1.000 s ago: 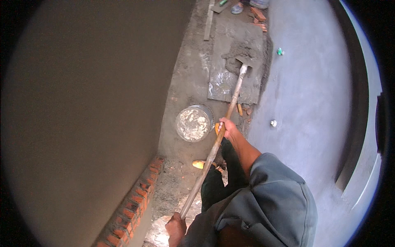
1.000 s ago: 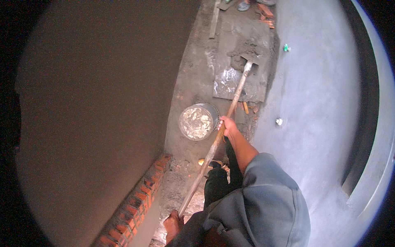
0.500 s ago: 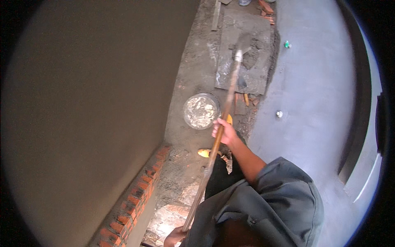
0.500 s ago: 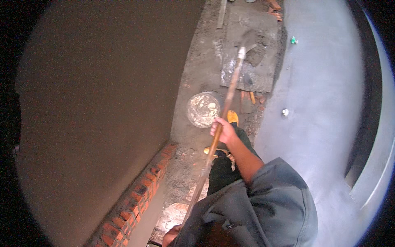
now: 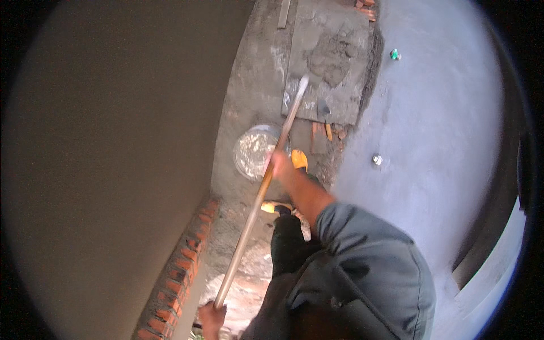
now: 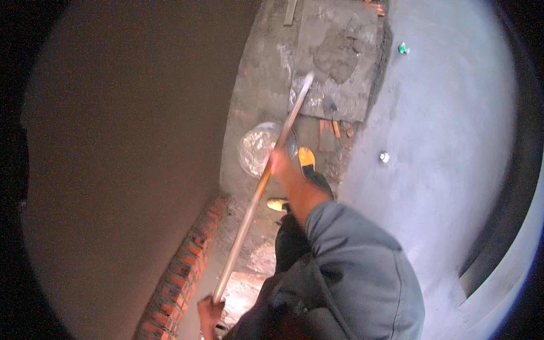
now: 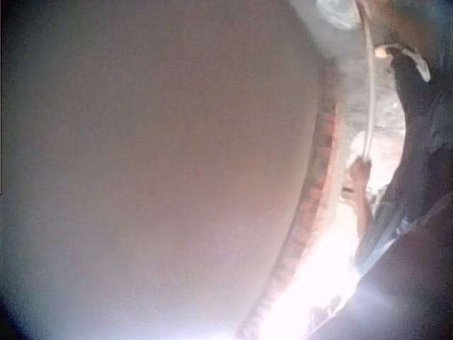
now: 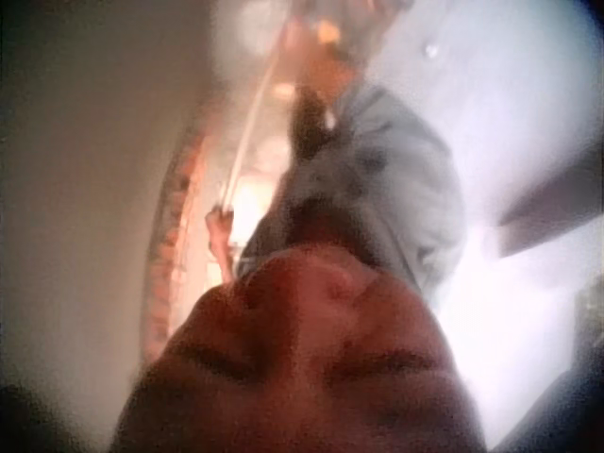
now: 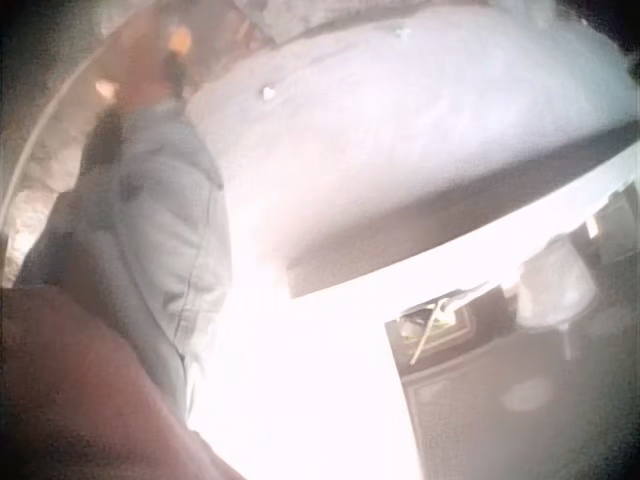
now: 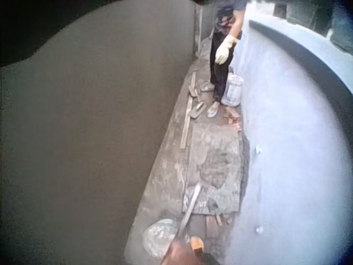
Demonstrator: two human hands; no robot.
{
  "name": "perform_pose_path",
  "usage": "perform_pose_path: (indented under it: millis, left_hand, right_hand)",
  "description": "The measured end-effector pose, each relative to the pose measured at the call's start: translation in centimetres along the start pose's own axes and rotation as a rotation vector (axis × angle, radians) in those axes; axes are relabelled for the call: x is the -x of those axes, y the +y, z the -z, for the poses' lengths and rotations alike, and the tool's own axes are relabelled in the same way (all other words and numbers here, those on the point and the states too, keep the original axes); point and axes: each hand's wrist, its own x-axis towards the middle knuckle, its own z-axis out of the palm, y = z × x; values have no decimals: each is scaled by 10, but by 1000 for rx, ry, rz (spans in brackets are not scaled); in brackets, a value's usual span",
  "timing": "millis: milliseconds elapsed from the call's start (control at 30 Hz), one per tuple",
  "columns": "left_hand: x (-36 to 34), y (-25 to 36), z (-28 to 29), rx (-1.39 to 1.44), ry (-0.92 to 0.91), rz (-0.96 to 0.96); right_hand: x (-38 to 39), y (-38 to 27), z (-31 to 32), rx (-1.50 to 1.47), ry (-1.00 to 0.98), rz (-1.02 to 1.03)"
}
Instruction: The person scoops wet cement from a wheelbarrow with a hoe and throws it onto a brick wall. They then use a trowel and a straightedge to spread and smooth the cement on the wall surface.
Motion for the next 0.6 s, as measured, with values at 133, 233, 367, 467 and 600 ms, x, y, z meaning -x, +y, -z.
perform_pose_path:
  millis: [133, 233, 367, 467, 600]
  left_hand:
    - [-55, 95, -14, 113, 183, -14]
    - [-43, 95, -25, 80, 253, -5]
    - [0, 53, -73, 80, 301, 76]
    - [11, 37, -121, 104, 267, 184]
    - [0, 42, -159, 60, 333, 115]
  right_hand:
    - [-24, -106, 4, 48, -15, 21]
    - [12, -86, 0, 80, -31, 24]
    - [82, -39, 17, 13, -315, 69]
    - [105, -32, 36, -76, -269, -84]
    - [102, -37, 50, 181, 7, 97]
